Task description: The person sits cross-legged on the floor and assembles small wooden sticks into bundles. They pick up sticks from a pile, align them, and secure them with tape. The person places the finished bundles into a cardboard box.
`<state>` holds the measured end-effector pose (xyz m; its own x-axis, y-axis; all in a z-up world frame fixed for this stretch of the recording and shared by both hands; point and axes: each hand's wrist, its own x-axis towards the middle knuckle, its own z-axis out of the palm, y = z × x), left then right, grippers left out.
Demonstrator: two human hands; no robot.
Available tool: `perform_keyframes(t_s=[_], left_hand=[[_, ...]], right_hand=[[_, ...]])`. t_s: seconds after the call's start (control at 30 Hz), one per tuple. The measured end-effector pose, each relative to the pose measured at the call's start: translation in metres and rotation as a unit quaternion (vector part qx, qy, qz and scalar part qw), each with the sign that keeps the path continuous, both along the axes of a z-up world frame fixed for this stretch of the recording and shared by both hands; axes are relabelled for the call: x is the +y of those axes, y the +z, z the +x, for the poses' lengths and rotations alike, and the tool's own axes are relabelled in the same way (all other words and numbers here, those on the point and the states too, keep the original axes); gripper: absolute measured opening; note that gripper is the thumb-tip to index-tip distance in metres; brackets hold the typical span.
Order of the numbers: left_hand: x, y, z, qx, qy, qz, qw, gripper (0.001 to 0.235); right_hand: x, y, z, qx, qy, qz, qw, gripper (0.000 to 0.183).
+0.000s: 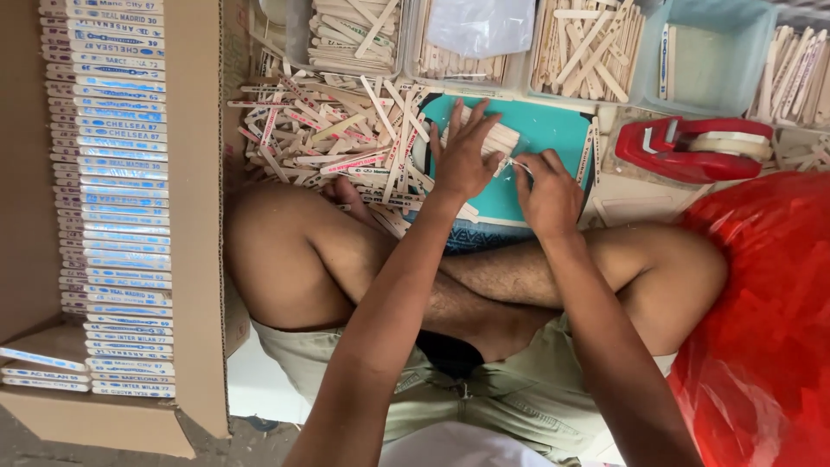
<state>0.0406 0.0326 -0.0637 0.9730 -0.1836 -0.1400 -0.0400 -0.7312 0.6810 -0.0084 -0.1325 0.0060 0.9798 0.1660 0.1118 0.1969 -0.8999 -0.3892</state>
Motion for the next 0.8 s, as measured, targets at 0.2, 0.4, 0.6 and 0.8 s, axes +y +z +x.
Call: perform_keyframes(t_s=[0.2, 0.4, 0.6, 0.8], left_hand=[[0.001, 0.000, -0.002, -0.015, -0.001, -0.021, 1.000, 0.063], [-0.003, 0.009, -0.003, -0.001, 0.030, -0.049, 0.998, 0.060], [0.002, 0.024, 0.001, 0.013, 0.001, -0.021, 1.000, 0.059], [0.001, -0.008, 0.001, -0.047, -0.014, -0.025, 0.999, 0.057]], right_hand=[[0.000, -0.005, -0.001, 0.000, 0.003, -0.008, 1.000, 0.010], [-0.005, -0.002, -0.001, 0.017, 0.035, 0.037, 0.999, 0.009], [-0.011, -0.013, 0.001, 0.055, 0.033, 0.055, 0.996, 0.020], [-0.012, -0.017, 0.004, 0.031, 0.034, 0.023, 0.999, 0.018]])
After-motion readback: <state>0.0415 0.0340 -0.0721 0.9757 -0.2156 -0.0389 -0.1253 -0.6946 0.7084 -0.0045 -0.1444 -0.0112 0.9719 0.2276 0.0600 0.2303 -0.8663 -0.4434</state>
